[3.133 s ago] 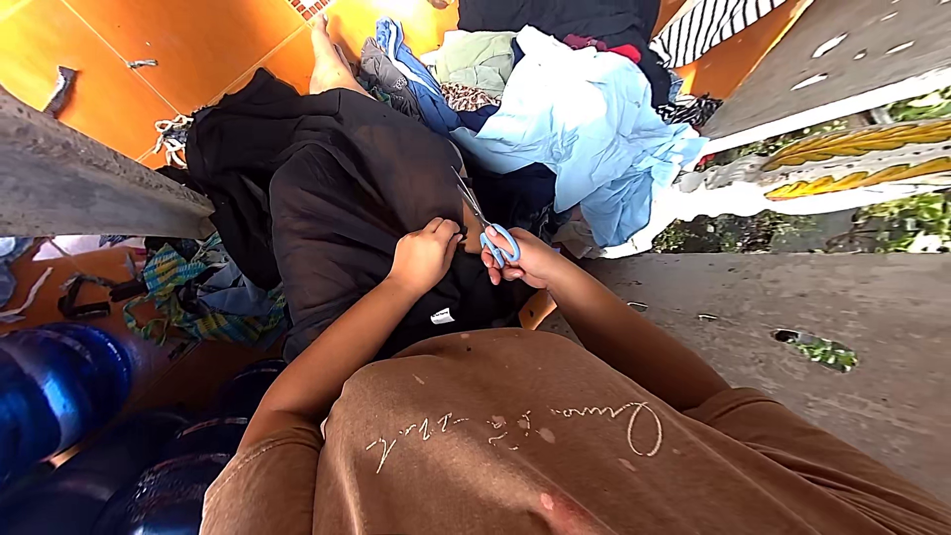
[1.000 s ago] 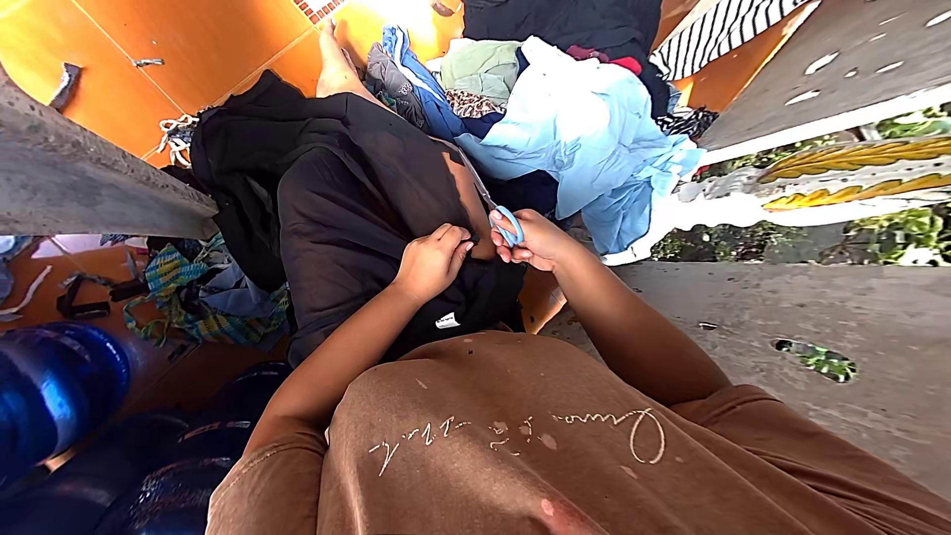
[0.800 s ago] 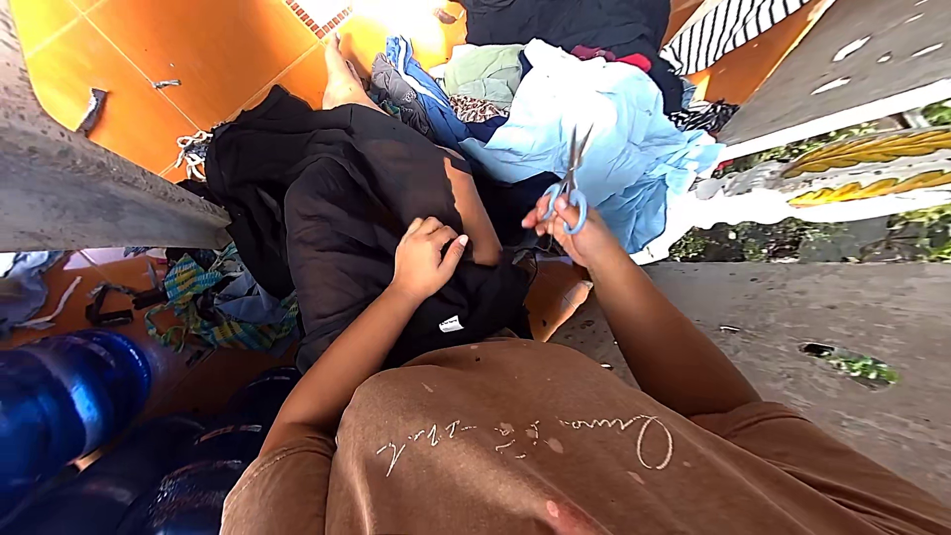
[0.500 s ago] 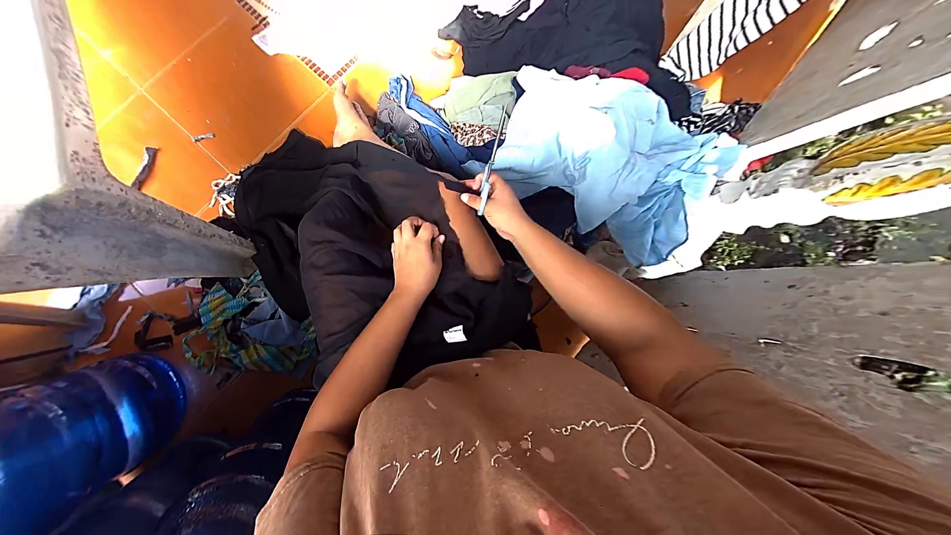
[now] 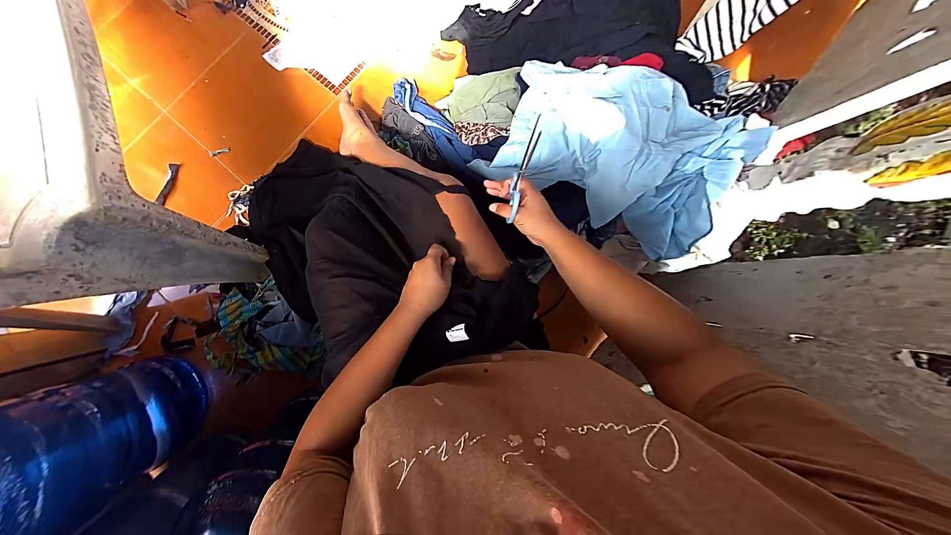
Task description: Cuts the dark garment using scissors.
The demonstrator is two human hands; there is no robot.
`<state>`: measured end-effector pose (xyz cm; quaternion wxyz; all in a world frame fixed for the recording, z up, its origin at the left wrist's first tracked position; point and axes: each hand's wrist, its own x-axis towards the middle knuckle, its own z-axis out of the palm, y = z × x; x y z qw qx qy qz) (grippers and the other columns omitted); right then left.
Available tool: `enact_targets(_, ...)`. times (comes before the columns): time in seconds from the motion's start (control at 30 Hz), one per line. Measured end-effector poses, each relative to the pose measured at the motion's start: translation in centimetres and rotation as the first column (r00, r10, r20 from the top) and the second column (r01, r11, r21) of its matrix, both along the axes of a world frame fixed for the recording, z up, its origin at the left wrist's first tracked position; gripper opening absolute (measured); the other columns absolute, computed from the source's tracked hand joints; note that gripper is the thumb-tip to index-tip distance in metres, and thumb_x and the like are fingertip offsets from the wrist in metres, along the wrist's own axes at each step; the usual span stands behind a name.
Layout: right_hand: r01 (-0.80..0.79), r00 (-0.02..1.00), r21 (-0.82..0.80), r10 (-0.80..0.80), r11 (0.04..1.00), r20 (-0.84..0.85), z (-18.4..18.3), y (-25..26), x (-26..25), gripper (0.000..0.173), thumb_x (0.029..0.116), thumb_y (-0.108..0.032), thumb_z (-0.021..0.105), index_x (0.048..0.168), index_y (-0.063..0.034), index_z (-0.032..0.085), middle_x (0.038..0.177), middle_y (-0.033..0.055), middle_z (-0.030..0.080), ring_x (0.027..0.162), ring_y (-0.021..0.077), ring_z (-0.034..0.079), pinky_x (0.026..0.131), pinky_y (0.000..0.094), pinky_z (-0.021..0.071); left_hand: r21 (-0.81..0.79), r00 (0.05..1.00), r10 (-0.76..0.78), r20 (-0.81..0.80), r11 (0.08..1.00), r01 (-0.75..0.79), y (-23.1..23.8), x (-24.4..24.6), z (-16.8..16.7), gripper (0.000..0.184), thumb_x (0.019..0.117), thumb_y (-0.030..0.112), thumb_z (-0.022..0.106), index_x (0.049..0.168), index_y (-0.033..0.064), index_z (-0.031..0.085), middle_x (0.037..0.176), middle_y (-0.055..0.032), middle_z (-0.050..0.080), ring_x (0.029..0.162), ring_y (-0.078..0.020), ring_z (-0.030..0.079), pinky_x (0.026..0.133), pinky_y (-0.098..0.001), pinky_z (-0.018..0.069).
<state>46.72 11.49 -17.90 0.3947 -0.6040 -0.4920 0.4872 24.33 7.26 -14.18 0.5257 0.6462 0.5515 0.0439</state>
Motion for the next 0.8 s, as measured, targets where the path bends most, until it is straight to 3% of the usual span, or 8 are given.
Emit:
enact_targets(0.07,0.014,1.000,-0.103,-0.013,0.995,0.003,4.0,-1.3,-4.1,0.037,0.0938,0.020,0.048,0.128,0.0087,0.040,0.155,0.0201,0.044,0.138,0.0175,0.048,0.108,0.0296,0.0421,-0.067,0.999,-0.043,0.028,0.997,0.045,-0.7,-0.7,0.8,0.033,0.1102,0.020,0.048,0.128,-0.0076,0.057,0.106,-0.0234,0.067,0.098,-0.0316,0.066,0.093,-0.0469,0.0515)
enact_targets(0.1,0.040,0.999,-0.110,-0.040,0.993,0.005,4.5,-1.6,-5.4,0.035,0.0926,0.021,0.048,0.124,0.0053,0.041,0.151,0.0175,0.048,0.132,0.0149,0.052,0.104,0.0284,0.0446,-0.084,0.999,-0.038,0.023,0.996,0.040,-1.1,-1.0,1.1,0.037,0.1092,0.025,0.051,0.128,-0.0067,0.056,0.099,-0.0202,0.066,0.090,-0.0280,0.064,0.088,-0.0445,0.0514)
enact_targets(0.2,0.028,0.994,0.019,-0.026,0.999,-0.103,-1.2,-0.5,-4.2,0.028,0.0918,0.017,0.051,0.110,-0.0017,0.044,0.123,0.0141,0.061,0.108,0.0111,0.061,0.089,0.0262,0.0519,-0.089,0.999,0.012,-0.034,0.996,-0.015,-2.2,-1.5,1.0,0.049,0.1024,0.033,0.064,0.131,-0.0057,0.053,0.095,-0.0178,0.066,0.085,-0.0264,0.064,0.087,-0.0434,0.0529)
enact_targets(0.27,-0.027,0.989,0.058,0.035,0.998,-0.141,-3.9,0.5,-2.5,0.024,0.0915,0.015,0.053,0.107,-0.0017,0.045,0.117,0.0130,0.061,0.100,0.0110,0.061,0.083,0.0260,0.0515,-0.083,0.998,0.003,-0.056,0.997,-0.008,-2.2,-1.6,1.0,0.040,0.1046,0.027,0.060,0.126,-0.0067,0.057,0.095,-0.0177,0.065,0.086,-0.0255,0.063,0.086,-0.0412,0.0521)
enact_targets(0.4,-0.090,0.996,-0.016,0.090,0.996,0.011,-1.7,0.9,-2.0,0.023,0.0939,0.013,0.058,0.111,0.0013,0.048,0.110,0.0123,0.060,0.084,0.0101,0.058,0.075,0.0251,0.0518,-0.096,0.995,-0.102,-0.021,0.990,0.100,-1.1,-1.2,1.7,0.027,0.1077,0.014,0.048,0.115,-0.0074,0.063,0.094,-0.0178,0.064,0.087,-0.0248,0.061,0.085,-0.0409,0.0497)
enact_targets(0.53,-0.183,0.983,-0.034,0.184,0.983,0.028,-2.1,3.2,0.7,0.017,0.0899,0.010,0.064,0.102,0.0045,0.054,0.084,0.0022,0.059,0.067,0.0028,0.057,0.066,0.0210,0.0524,-0.086,0.962,-0.208,0.176,0.970,0.225,-0.9,-0.4,2.8,0.025,0.1062,0.014,0.051,0.111,-0.0073,0.064,0.087,-0.0121,0.061,0.077,-0.0164,0.054,0.077,-0.0349,0.0469)
enact_targets(0.67,-0.242,0.942,-0.105,0.260,0.965,0.214,-0.3,2.2,4.1,0.022,0.0919,0.007,0.065,0.112,0.0097,0.056,0.090,0.0099,0.061,0.071,0.0076,0.057,0.068,0.0266,0.0518,-0.132,0.831,-0.339,0.441,0.891,0.434,-2.6,0.3,3.9,0.023,0.1036,0.012,0.054,0.110,-0.0087,0.064,0.093,-0.0108,0.062,0.080,-0.0100,0.053,0.078,-0.0285,0.0460)
enact_targets(0.8,-0.201,0.877,-0.202,0.268,0.959,0.399,1.5,-1.6,10.1,0.024,0.0911,0.011,0.061,0.114,0.0124,0.053,0.095,0.0206,0.061,0.077,0.0240,0.060,0.073,0.0441,0.0535,-0.199,0.767,-0.402,0.500,0.809,0.554,-4.4,0.3,2.6,0.020,0.1053,0.012,0.052,0.108,-0.0054,0.061,0.084,-0.0038,0.054,0.073,-0.0067,0.046,0.071,-0.0263,0.0410)
